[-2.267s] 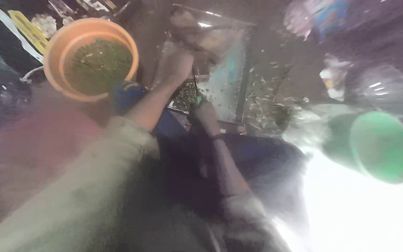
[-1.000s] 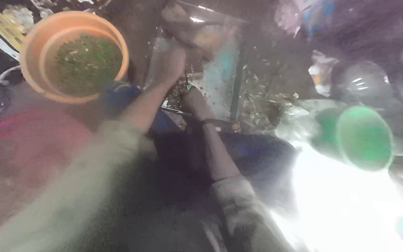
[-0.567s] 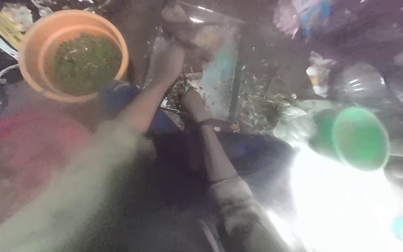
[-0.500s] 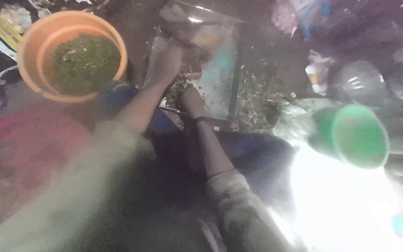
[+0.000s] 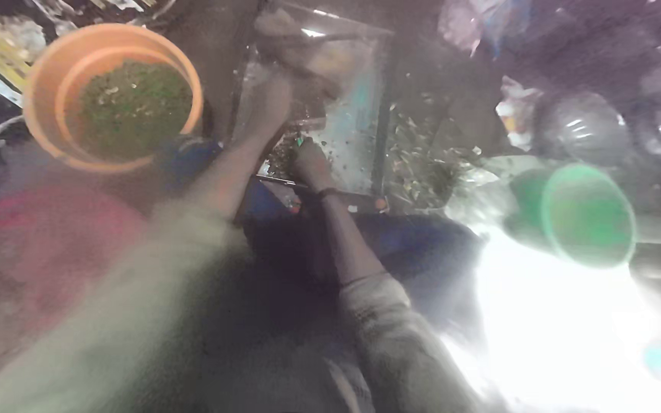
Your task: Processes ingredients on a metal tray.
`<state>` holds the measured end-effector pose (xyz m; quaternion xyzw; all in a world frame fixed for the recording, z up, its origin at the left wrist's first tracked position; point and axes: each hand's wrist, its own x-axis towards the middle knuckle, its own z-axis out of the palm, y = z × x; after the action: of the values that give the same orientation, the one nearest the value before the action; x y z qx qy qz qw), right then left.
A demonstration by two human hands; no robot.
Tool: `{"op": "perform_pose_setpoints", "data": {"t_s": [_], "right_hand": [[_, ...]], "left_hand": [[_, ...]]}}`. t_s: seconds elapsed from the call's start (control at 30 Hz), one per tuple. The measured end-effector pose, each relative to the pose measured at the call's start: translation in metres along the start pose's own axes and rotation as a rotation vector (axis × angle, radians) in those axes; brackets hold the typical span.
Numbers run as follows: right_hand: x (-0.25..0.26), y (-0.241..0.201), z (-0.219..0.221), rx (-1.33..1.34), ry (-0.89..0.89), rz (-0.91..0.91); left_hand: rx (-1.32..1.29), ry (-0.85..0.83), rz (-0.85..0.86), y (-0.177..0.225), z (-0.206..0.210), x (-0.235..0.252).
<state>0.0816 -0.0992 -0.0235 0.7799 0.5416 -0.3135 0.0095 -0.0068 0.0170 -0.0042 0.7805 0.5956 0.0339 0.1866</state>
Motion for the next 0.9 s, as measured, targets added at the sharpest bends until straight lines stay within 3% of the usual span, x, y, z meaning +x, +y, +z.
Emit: {"op": "perform_pose_setpoints", "data": {"t_s": [0.1,0.27,0.4,0.53,0.7,0.9], "right_hand": [[0.006,-0.005,-0.011,0.007,0.041,-0.056],[-0.012,-0.01,-0.014,0.021,-0.073,-0.026],[-0.016,0.002,0.014,-0.027,0.098,-0.064],[0.01,-0.01,-0.001,-0.01,0.033,-0.062],[-0.014,-0.008,-0.01,0.039,-0.07,-0.022],[0.006,-0.011,0.009,-0.028,0.078,-0.024]], "left_hand": [[0.011,-0.009,0.04,-0.007,0.001,0.006],[-0.003,0.045,-0.001,-0.011,0.008,0.008],[0.011,-0.017,-0.019,-0.001,-0.002,0.001],[0.038,0.023,-0.018,-0.009,0.001,0.005],[0.042,0.022,-0.061,-0.01,0.006,0.007],[0.044,-0.019,-0.059,-0.007,-0.001,0.005]]}}
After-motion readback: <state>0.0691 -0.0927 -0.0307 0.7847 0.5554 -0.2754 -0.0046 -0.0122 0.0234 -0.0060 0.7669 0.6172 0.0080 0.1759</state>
